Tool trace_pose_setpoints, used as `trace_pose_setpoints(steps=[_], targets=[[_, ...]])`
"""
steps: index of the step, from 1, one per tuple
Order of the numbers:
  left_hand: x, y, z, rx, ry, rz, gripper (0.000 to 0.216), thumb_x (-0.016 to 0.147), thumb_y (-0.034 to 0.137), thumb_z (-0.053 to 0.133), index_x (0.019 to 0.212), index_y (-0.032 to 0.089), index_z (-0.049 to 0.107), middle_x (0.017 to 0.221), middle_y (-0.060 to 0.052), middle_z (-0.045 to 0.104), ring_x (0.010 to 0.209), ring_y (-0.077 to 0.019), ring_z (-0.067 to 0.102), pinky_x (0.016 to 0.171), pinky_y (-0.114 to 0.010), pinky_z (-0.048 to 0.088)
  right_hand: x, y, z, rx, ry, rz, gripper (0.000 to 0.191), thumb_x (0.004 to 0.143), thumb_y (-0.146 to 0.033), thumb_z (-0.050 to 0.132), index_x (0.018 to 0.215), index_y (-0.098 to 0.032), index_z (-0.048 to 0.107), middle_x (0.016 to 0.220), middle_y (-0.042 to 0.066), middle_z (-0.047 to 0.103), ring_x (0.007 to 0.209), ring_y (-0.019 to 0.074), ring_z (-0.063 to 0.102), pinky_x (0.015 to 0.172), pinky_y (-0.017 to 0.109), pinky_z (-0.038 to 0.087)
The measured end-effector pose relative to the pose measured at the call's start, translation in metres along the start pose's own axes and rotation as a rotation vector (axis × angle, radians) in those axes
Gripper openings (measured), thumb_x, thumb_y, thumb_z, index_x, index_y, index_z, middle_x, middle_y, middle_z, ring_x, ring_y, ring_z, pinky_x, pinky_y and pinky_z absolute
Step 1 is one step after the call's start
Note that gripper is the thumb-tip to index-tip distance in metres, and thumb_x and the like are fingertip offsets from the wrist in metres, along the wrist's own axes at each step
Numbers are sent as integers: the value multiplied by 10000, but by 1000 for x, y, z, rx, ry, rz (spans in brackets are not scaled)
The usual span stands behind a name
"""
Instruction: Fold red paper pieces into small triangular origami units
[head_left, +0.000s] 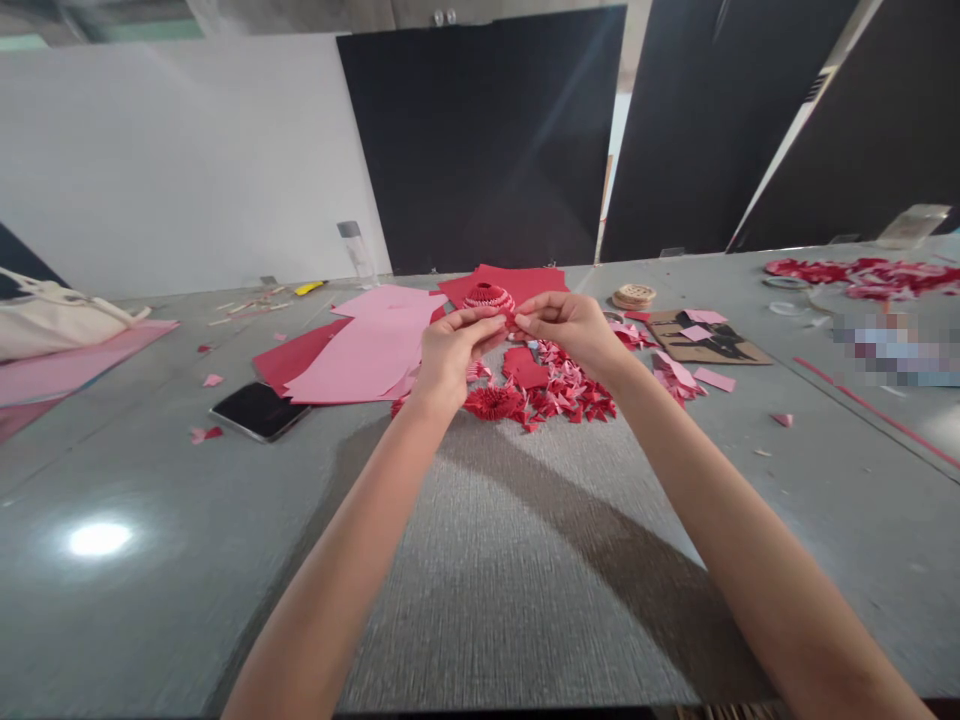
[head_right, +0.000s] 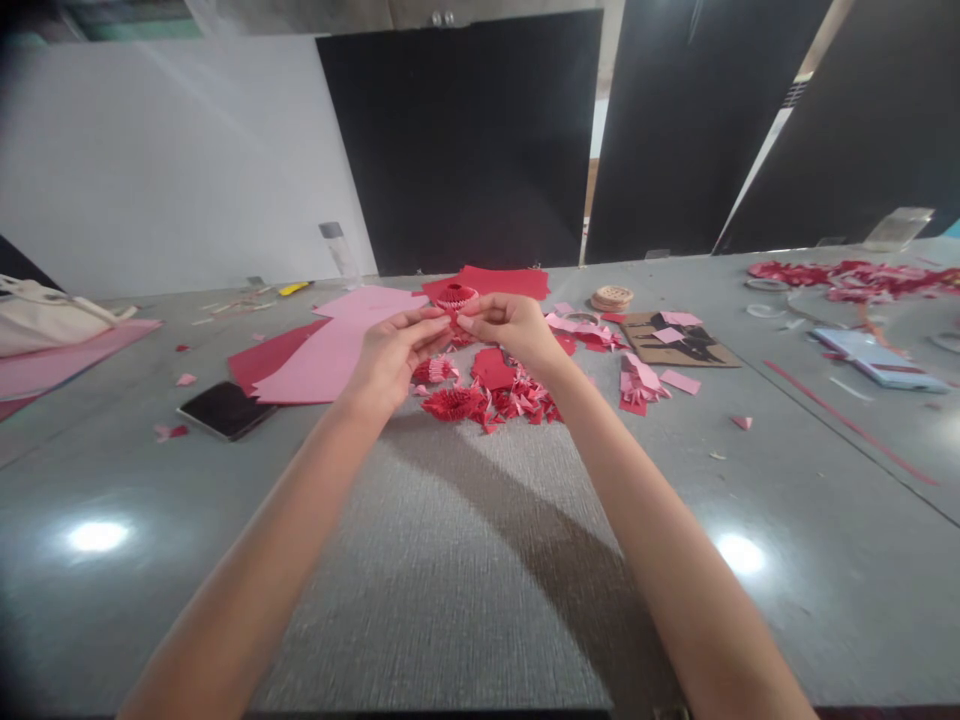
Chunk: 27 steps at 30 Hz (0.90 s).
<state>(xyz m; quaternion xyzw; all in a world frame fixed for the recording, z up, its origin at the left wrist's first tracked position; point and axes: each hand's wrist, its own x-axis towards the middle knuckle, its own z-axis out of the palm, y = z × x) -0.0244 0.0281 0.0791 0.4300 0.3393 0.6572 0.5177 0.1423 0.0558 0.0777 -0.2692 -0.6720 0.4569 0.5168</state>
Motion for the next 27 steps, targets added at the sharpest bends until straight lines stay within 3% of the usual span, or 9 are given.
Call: trace_pose_setpoints(steps=[15,20,27], targets=[[-5,5,4,60,-11,42,119,634,100,777,723,154,720,763,-32,726,746,-143,689,875,-322,546,-3,-10,1,-67,41,-57,272,688,-358,814,851,-170,702,821,37,716,769,145,672,726,288,546],[-4,4,2,52,-9,35,118,640,100,780,731,149,723,777,-49,731,747,-157,699,890,-342,539,-2,-9,-3,-95,-24,0,367,688,-378,812,970,-171,700,831,46,724,818,168,688,777,323,563],[-6,6,1,171,-45,72,113,648,138,787,743,156,727,797,-70,736,781,-184,697,865,-354,539,0,-2,-11,-130,-64,18,308,663,-275,835,936,-164,743,828,58,736,819,184,707,790,345,576]])
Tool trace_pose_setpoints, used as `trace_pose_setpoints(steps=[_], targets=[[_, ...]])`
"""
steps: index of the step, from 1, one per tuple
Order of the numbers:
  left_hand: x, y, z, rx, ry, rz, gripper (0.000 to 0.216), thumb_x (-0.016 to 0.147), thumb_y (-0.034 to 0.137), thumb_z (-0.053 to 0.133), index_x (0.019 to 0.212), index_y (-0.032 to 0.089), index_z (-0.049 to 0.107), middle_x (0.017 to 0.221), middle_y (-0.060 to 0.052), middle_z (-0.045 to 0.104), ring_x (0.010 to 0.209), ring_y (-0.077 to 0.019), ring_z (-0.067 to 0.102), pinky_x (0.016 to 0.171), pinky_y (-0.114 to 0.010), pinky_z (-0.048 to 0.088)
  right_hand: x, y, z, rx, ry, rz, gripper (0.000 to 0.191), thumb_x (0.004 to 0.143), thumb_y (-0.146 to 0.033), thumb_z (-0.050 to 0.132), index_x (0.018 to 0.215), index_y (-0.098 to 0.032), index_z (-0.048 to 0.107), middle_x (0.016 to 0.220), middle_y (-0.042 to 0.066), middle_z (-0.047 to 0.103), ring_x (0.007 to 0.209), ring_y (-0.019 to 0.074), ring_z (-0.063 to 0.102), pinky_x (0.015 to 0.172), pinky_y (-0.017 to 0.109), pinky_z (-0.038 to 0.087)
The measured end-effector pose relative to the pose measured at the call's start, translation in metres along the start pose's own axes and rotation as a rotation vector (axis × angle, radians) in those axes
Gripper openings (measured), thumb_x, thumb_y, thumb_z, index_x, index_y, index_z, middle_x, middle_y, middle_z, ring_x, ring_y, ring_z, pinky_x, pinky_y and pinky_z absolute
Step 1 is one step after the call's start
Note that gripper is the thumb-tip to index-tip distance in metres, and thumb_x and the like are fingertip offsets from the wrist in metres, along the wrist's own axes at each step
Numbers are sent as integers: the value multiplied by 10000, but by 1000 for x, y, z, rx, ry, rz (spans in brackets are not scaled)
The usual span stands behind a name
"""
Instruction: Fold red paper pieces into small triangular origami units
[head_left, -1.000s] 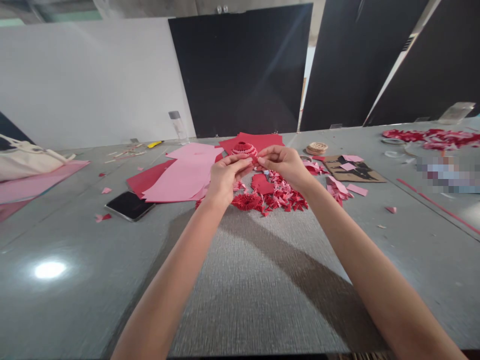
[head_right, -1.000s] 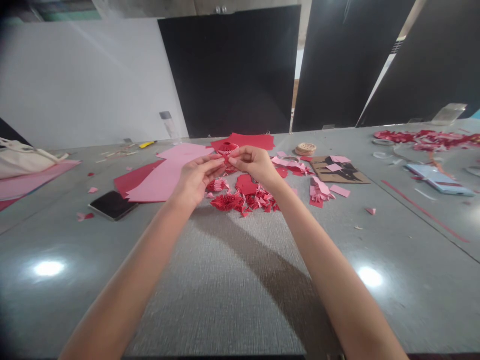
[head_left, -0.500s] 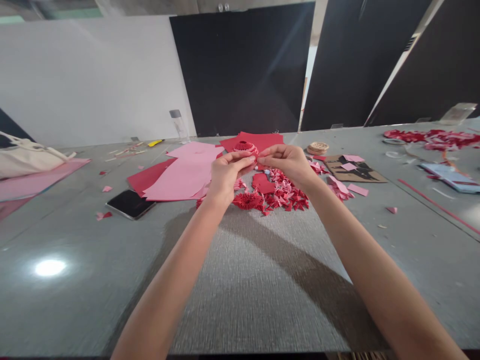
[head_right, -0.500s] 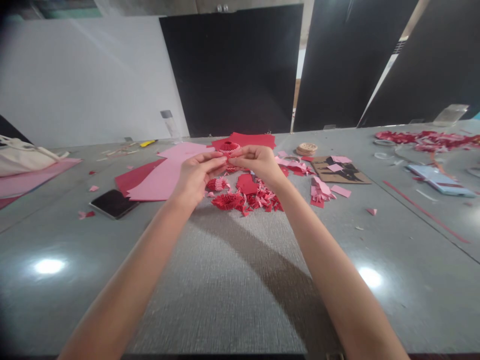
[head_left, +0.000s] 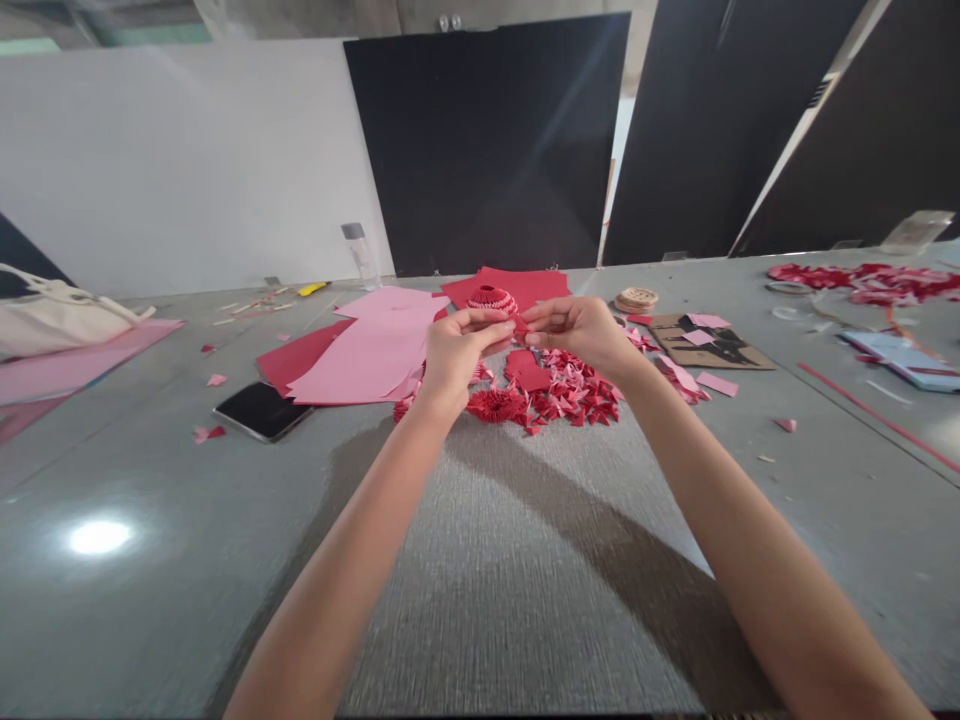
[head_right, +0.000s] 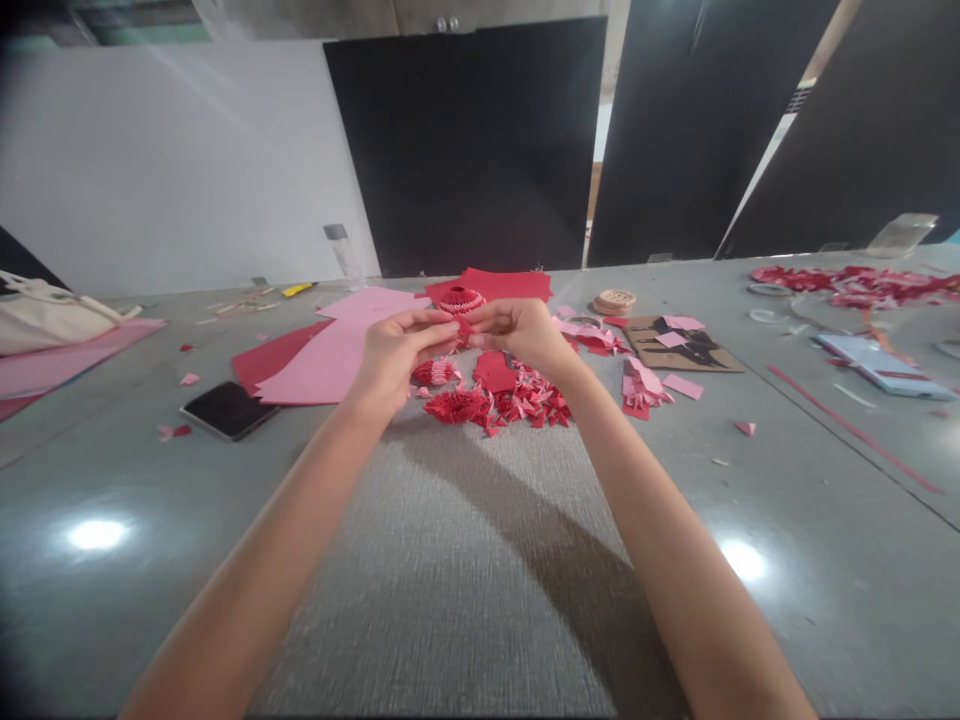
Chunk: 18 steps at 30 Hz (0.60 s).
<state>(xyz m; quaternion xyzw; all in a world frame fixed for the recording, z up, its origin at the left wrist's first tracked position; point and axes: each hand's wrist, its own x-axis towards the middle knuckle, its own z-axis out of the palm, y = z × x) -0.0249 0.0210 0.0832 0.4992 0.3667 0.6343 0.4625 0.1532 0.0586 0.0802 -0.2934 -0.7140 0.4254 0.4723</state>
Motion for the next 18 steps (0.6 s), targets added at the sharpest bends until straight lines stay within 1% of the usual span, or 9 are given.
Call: trace_pose_setpoints(steps=[8,12,14,18], targets=[[-3,2,2,17,-2,58,112,653,160,792,743,156,726,794,-68,733,782,-191,693,856,-366,549,0,-2,0,41,2,-15,282,685,-303,823,922,-172,745,841,52,748,833,181,712,820,351,576],[-2,3,3,8,15,76,111,654,161,791,745,161,726,796,-60,735,797,-184,694,866,-352,544,-2,-5,3,60,7,-30,333,695,-365,812,958,-178,729,880,54,747,883,192,709,859,365,570],[-2,2,4,0,29,76,112,652,160,792,741,162,725,797,-59,735,792,-179,694,860,-344,542,-3,-6,5,68,27,-42,346,697,-375,809,965,-178,713,878,52,741,877,191,709,846,356,569],[-1,1,5,-7,29,81,107,655,160,786,740,163,721,792,-56,731,775,-176,689,839,-336,543,-3,-6,7,92,77,-54,323,693,-364,811,909,-185,652,823,36,723,804,176,709,765,317,567]])
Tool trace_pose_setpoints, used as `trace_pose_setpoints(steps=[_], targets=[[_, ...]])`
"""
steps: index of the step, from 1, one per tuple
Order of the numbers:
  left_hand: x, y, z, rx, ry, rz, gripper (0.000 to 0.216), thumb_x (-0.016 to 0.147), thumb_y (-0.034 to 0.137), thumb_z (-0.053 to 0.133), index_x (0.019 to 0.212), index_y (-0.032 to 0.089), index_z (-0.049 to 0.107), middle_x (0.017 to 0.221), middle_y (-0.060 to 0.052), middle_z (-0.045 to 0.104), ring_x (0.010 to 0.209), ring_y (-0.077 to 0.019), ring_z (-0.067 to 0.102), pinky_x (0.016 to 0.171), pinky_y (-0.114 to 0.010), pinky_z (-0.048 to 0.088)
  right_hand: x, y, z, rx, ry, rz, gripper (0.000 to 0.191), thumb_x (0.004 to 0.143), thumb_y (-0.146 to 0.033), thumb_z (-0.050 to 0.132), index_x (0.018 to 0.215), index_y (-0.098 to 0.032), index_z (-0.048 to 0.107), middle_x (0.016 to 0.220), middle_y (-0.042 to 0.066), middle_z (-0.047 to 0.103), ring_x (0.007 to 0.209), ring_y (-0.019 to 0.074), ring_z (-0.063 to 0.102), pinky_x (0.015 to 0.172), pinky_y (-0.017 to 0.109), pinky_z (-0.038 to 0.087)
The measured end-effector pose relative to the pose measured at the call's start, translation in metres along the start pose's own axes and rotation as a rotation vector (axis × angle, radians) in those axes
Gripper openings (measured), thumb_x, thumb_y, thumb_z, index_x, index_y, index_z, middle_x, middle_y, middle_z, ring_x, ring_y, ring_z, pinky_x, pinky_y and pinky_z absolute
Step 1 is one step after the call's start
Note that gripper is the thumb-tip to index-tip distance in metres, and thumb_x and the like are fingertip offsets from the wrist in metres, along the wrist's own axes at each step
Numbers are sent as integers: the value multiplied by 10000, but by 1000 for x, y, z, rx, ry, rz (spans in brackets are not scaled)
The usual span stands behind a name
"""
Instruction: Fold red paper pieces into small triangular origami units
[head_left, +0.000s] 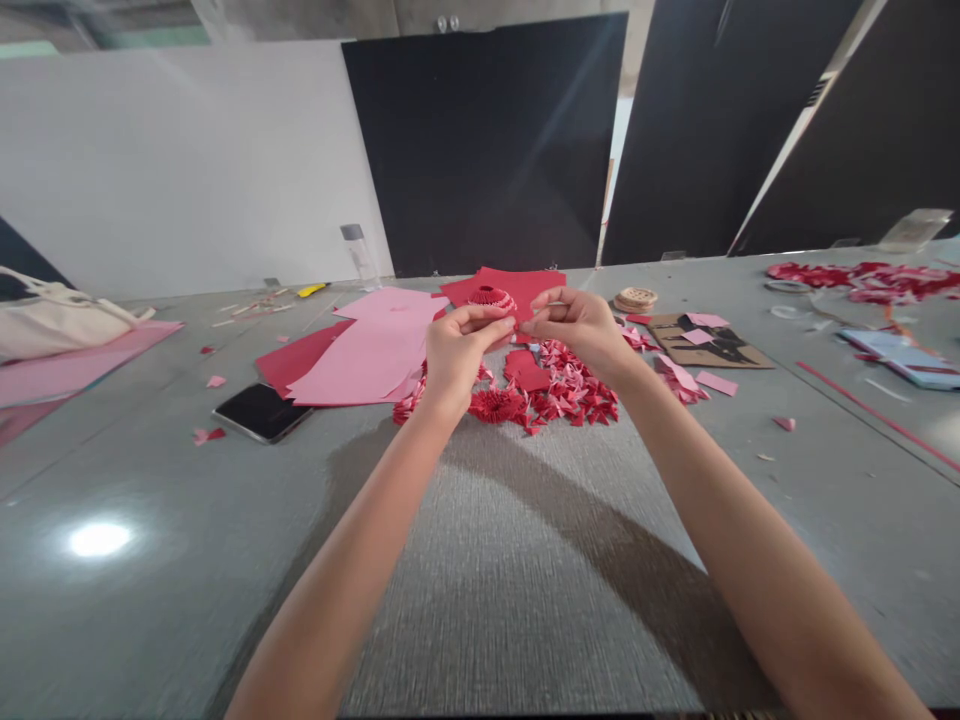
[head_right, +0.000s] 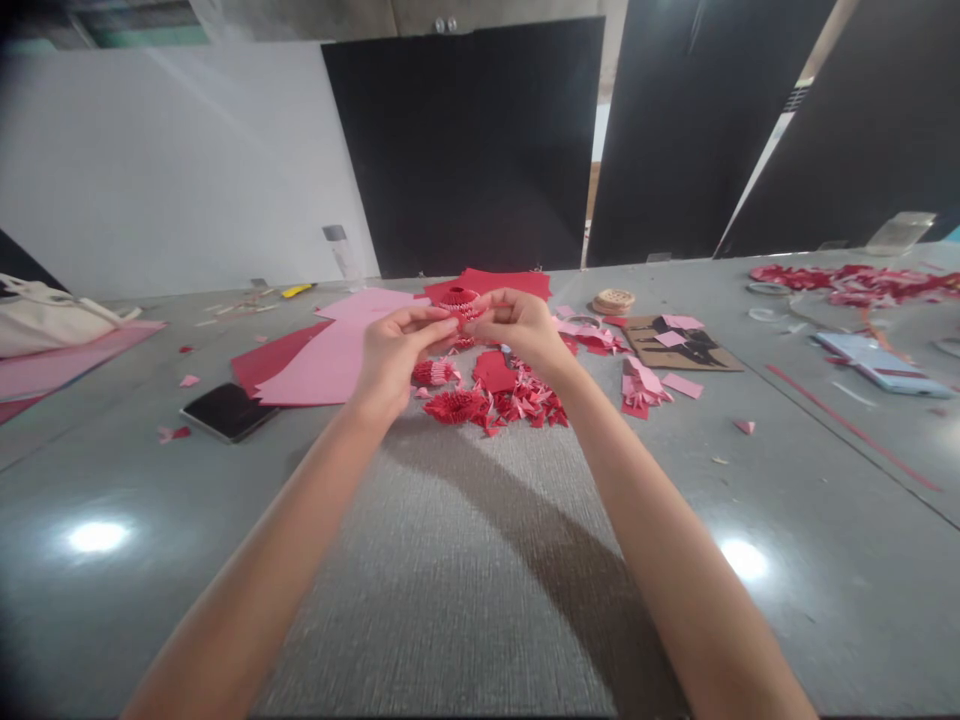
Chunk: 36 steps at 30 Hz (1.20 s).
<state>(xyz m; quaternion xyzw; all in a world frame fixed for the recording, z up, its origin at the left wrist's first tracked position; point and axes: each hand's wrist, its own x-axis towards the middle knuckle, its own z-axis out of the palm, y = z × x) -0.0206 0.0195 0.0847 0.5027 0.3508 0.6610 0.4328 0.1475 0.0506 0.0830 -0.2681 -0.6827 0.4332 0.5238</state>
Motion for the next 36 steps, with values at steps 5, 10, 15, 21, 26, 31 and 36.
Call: trace_pose_setpoints(steps=[5,10,15,21,26,31,36], targets=[[0,2,-1,10,-35,-44,186,647,143,787,823,178,737,849,-62,743,823,-198,695,861,-353,536,1,-2,-1,-32,-39,22,353,679,-394,810,896,-196,615,789,27,718,804,184,707,742,319,561],[2,1,-2,-26,-32,-65,131,669,142,770,794,162,738,852,-67,748,834,-194,701,902,-359,532,1,-2,3,-204,67,-138,230,675,-364,810,748,-197,669,744,29,710,719,175,667,670,329,535],[2,0,-1,-169,-34,-145,118,670,113,769,775,150,730,827,-59,744,845,-181,712,942,-349,528,-3,-10,11,-402,191,-204,127,760,-333,729,716,-213,739,733,33,725,704,181,648,659,345,516],[3,0,0,-228,-24,-200,104,665,87,762,736,155,729,839,-63,740,895,-192,714,967,-351,529,-4,-14,15,-434,223,-229,98,787,-288,686,738,-232,750,735,12,725,692,165,640,657,330,505],[3,0,0,-223,-27,-236,96,675,66,739,705,157,729,833,-52,736,858,-169,709,967,-324,534,-4,-11,13,-475,211,-260,94,788,-202,647,753,-219,732,741,8,711,695,153,628,668,321,490],[2,-2,-2,-192,-56,-232,98,672,79,744,716,166,735,821,-63,738,848,-183,712,972,-348,530,-5,-14,12,-513,166,-236,102,793,-187,627,716,-210,691,718,11,686,684,149,604,656,322,477],[0,-3,-2,-130,-78,-183,125,670,106,751,780,165,747,851,-69,742,832,-191,712,954,-364,525,-2,-13,11,-422,120,-211,143,743,-259,733,662,-192,635,690,18,650,657,140,563,617,314,453]])
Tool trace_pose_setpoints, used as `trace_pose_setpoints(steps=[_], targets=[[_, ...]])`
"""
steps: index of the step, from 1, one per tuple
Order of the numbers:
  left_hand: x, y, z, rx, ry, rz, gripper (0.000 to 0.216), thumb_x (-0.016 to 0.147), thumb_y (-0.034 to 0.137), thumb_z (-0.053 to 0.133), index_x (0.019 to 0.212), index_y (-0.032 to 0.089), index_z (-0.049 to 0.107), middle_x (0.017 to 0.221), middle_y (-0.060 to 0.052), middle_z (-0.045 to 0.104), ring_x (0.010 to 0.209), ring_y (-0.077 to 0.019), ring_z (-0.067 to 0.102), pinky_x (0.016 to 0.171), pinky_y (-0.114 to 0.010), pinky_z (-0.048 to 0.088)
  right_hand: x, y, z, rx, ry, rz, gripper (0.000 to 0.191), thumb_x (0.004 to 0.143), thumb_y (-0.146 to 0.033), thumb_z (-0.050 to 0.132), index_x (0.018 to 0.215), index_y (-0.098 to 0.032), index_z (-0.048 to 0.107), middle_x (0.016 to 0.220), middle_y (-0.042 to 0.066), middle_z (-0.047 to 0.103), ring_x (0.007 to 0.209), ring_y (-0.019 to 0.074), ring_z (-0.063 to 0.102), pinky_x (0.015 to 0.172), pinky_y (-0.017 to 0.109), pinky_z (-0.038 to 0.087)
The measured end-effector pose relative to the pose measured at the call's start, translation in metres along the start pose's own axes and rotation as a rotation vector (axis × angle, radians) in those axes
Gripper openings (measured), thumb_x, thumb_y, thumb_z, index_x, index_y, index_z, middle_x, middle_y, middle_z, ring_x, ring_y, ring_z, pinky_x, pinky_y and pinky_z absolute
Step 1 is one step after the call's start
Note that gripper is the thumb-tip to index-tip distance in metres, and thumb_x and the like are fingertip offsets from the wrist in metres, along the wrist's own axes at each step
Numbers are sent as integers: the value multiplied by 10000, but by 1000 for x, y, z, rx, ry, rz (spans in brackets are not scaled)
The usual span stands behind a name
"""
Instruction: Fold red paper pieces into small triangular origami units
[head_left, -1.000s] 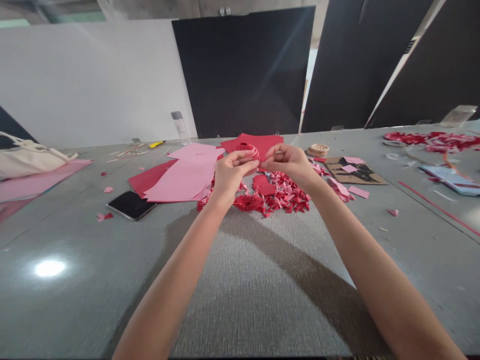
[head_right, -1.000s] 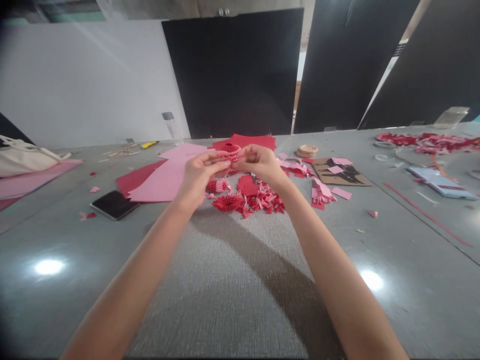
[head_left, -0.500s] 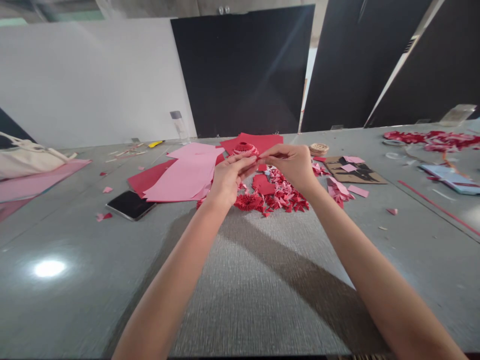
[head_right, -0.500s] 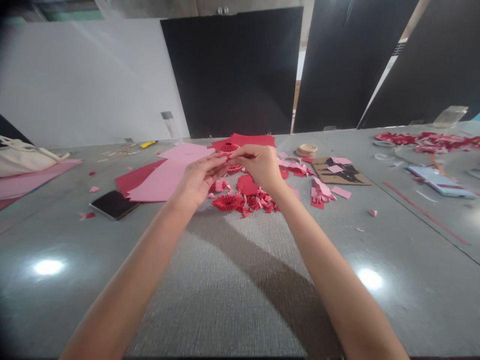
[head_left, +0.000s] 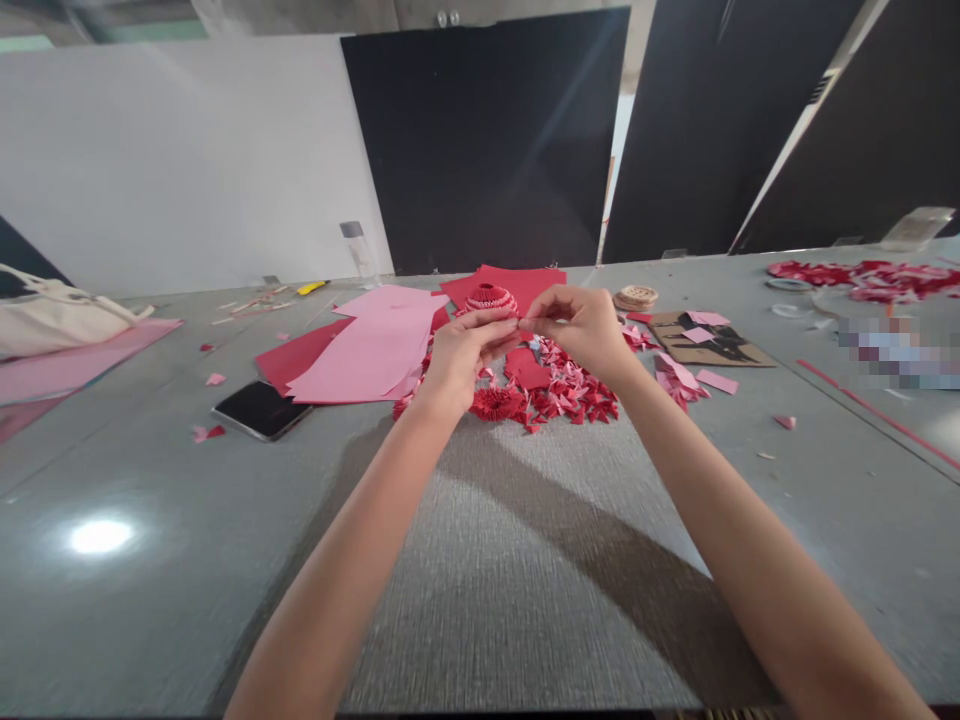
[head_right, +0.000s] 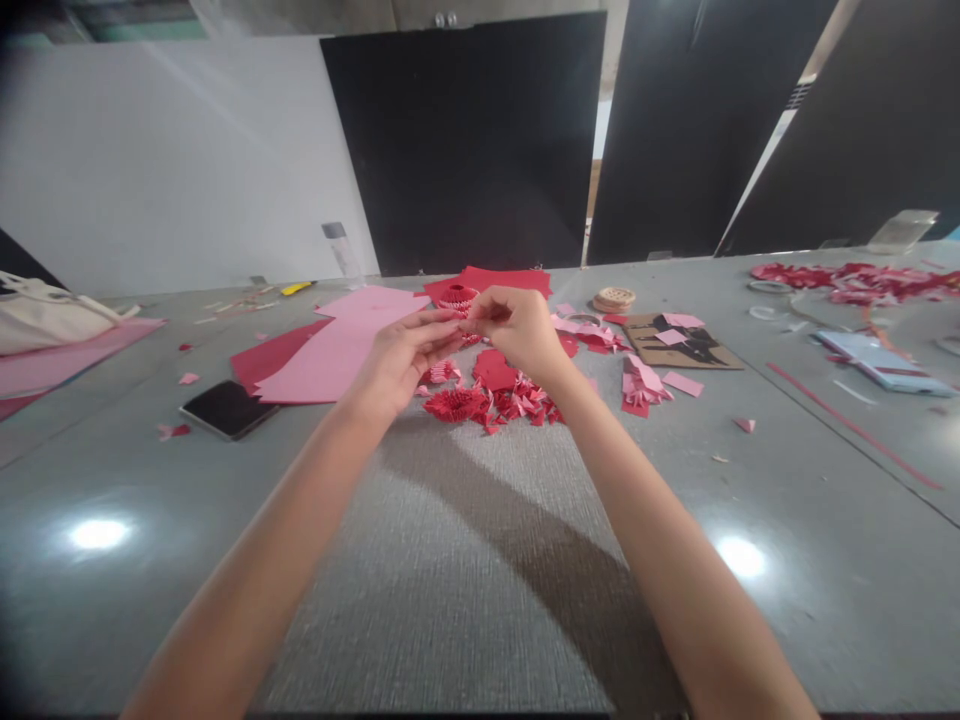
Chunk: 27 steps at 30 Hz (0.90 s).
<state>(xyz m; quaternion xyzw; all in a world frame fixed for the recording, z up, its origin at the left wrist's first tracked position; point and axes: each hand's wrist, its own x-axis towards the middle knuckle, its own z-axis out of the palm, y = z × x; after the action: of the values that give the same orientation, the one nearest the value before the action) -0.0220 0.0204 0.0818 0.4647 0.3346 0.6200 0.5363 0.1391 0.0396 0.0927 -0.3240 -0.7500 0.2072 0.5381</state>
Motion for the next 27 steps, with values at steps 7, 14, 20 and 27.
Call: trace_pose_setpoints(steps=[7,14,20,27], targets=[[-2,3,2,282,-15,210,187,698,175,757,884,190,767,956,-76,758,931,-220,702,880,-349,548,1,3,-5,197,-51,210,320,657,-458,814,688,-176,667,670,22,629,631,127,544,600,303,438],[1,6,-1,391,-11,284,224,643,191,805,862,209,763,928,-60,764,923,-220,707,860,-362,568,2,8,-8,263,-99,225,376,640,-507,817,756,-172,692,722,31,656,676,130,576,657,302,471],[1,3,2,403,52,276,242,608,209,823,840,191,755,911,-68,759,901,-223,708,850,-364,568,3,6,-6,304,-94,237,358,643,-476,824,766,-171,680,745,29,662,701,133,588,687,304,477],[0,0,3,362,42,272,232,592,167,815,814,187,747,839,-40,748,843,-189,706,815,-328,579,3,5,-7,277,-113,266,294,659,-426,816,729,-167,696,725,35,675,686,135,590,676,310,465]])
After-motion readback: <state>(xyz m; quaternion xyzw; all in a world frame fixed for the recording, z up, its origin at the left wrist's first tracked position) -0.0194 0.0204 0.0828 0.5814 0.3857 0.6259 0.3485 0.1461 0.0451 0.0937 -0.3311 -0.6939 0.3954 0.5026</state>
